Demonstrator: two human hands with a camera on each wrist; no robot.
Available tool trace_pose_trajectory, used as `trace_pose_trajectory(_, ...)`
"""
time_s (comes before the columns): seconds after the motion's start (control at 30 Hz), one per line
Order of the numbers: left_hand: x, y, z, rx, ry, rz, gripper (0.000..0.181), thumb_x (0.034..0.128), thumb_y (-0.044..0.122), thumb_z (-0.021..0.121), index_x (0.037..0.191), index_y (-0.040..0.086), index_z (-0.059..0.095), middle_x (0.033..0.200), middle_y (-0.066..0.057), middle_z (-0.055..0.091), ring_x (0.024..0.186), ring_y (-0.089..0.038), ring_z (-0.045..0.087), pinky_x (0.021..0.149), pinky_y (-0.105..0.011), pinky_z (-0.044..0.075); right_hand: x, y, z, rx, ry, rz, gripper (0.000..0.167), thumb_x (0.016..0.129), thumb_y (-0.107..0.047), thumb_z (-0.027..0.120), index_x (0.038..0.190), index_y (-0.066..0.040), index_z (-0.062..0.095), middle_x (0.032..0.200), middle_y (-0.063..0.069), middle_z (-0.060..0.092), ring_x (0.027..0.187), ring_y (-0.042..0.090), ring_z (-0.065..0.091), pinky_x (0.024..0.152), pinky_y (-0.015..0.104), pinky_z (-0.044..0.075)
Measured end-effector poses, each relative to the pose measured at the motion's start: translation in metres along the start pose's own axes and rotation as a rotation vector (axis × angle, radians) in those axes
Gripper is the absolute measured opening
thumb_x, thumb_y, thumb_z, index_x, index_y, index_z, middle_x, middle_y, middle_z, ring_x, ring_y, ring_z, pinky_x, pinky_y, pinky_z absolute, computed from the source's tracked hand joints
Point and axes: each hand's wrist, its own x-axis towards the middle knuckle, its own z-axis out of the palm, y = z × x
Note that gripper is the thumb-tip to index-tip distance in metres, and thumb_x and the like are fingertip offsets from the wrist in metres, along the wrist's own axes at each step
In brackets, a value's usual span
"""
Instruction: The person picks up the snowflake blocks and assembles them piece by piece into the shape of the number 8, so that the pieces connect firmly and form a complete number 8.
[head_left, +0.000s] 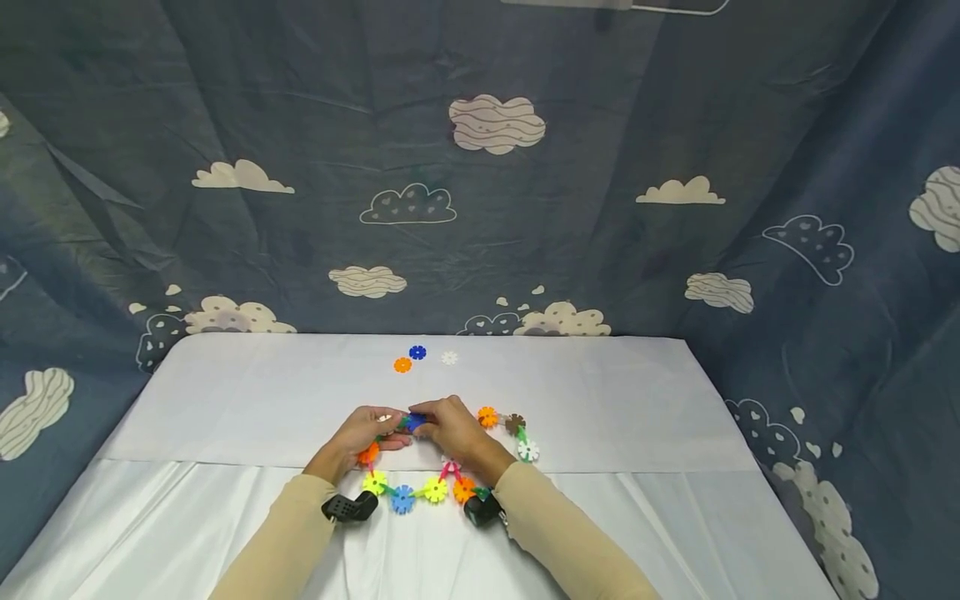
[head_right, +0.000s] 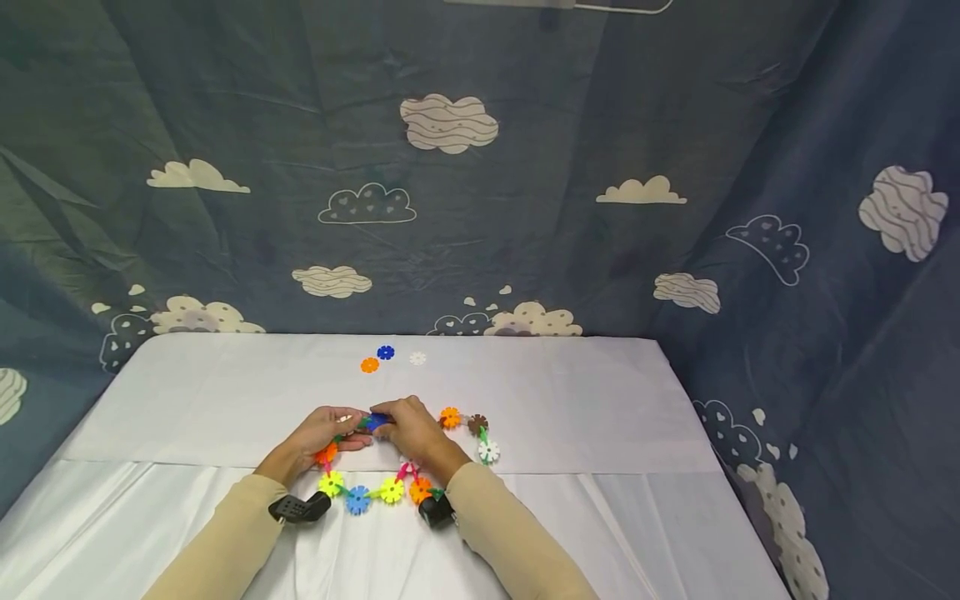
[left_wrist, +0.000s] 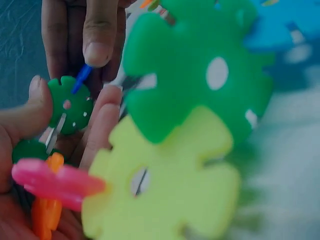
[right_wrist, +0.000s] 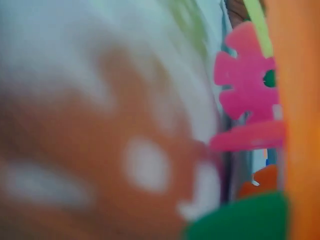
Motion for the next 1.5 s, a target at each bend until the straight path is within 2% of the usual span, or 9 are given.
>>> trace_pose_trajectory(0.2,0.0,-0.005,-0.006,-0.002,-0.055,-0.014,0.047,0.1008,0.028,0.052,0.123,-0.013,0.053,0.092,-0.012,0.071,0.08,-0.014,0.07,0.076,-0.025,0.057,0.001,-0.001,-0.004,0.007,-0.003,-0.037,0.046,0.085,-0.017,0.074,0.127,-0.003,0.062,0.121,0.01,0.066,0.108,0.021,0.065,0.092,0.028,0.052)
trace_pose_trajectory(0.33,0.001,-0.006,-0.006,0.015,-0.039,-0.031,0.054,0.0995,0.037,0.052,0.122,-0.012,0.054,0.087,-0.01,0.07,0.077,-0.014,0.069,0.076,-0.027,0.057,0.006,0.004,-0.02,0.085,-0.024,-0.015,0.054,0.082,-0.017,0.078,0.129,0.0,0.059,0.126,0.014,0.062,0.109,0.028,0.064,0.09,0.033,0.054)
trace_pose_trajectory(0.5,0.006,-0.001,-0.004,0.027,-0.012,-0.084,0.038,0.0995,0.026,0.054,0.117,-0.007,0.057,0.084,-0.01,0.067,0.072,-0.015,0.068,0.072,-0.028,0.058,0.025,0.019,-0.057,0.158,0.035,0.184,0.042,0.083,-0.017,0.077,0.12,0.0,0.065,0.114,0.013,0.067,0.101,0.027,0.064,0.086,0.037,0.054)
trace_pose_trajectory(0.63,0.008,0.0,-0.005,0.003,-0.02,-0.083,0.022,0.0982,0.016,0.056,0.105,-0.005,0.059,0.085,-0.011,0.068,0.07,-0.017,0.069,0.069,-0.028,0.059,0.046,0.034,-0.07,0.112,0.036,0.334,0.038,0.083,-0.018,0.077,0.117,-0.004,0.067,0.102,0.009,0.068,0.089,0.022,0.061,0.077,0.032,0.052)
trace_pose_trajectory(0.77,0.009,-0.002,-0.003,0.012,-0.007,-0.075,0.023,0.0978,0.012,0.055,0.108,-0.008,0.059,0.087,-0.012,0.069,0.072,-0.017,0.069,0.07,-0.028,0.059,0.061,0.048,-0.065,0.058,0.021,0.382,0.044,0.084,-0.019,0.075,0.124,-0.007,0.063,0.107,0.013,0.065,0.094,0.025,0.059,0.085,0.036,0.05)
trace_pose_trajectory(0.9,0.009,-0.002,0.004,0.035,-0.001,-0.09,0.026,0.0973,0.013,0.056,0.111,-0.009,0.059,0.09,-0.013,0.07,0.075,-0.018,0.07,0.073,-0.029,0.058,0.069,0.06,-0.053,-0.009,0.037,0.419,0.051,0.087,-0.021,0.072,0.134,-0.01,0.055,0.127,0.017,0.058,0.117,0.029,0.053,0.104,0.041,0.041)
trace_pose_trajectory(1.03,0.01,-0.001,0.008,0.044,0.013,-0.096,0.024,0.0967,0.012,0.058,0.109,-0.008,0.061,0.089,-0.013,0.07,0.075,-0.018,0.07,0.073,-0.029,0.058,0.073,0.064,-0.046,-0.083,0.095,0.442,0.041,0.088,-0.018,0.07,0.127,-0.01,0.059,0.132,0.018,0.054,0.127,0.032,0.047,0.11,0.043,0.034)
trace_pose_trajectory(1.23,0.011,0.002,0.007,0.044,0.028,-0.098,0.022,0.0966,0.012,0.058,0.106,-0.007,0.062,0.089,-0.013,0.07,0.075,-0.019,0.07,0.073,-0.029,0.058,0.076,0.062,-0.046,-0.106,0.132,0.457,0.027,0.083,-0.014,0.076,0.103,-0.005,0.062,0.102,0.011,0.059,0.096,0.025,0.056,0.092,0.036,0.046)
trace_pose_trajectory(1.5,0.01,0.006,0.002,0.053,0.038,-0.094,0.022,0.0971,0.013,0.057,0.105,-0.007,0.062,0.088,-0.013,0.071,0.075,-0.019,0.071,0.072,-0.028,0.058,0.069,0.048,-0.05,0.198,0.138,0.335,0.016,0.076,0.002,0.078,0.081,-0.003,0.063,0.065,0.0,0.057,0.058,0.011,0.051,0.052,0.02,0.041)
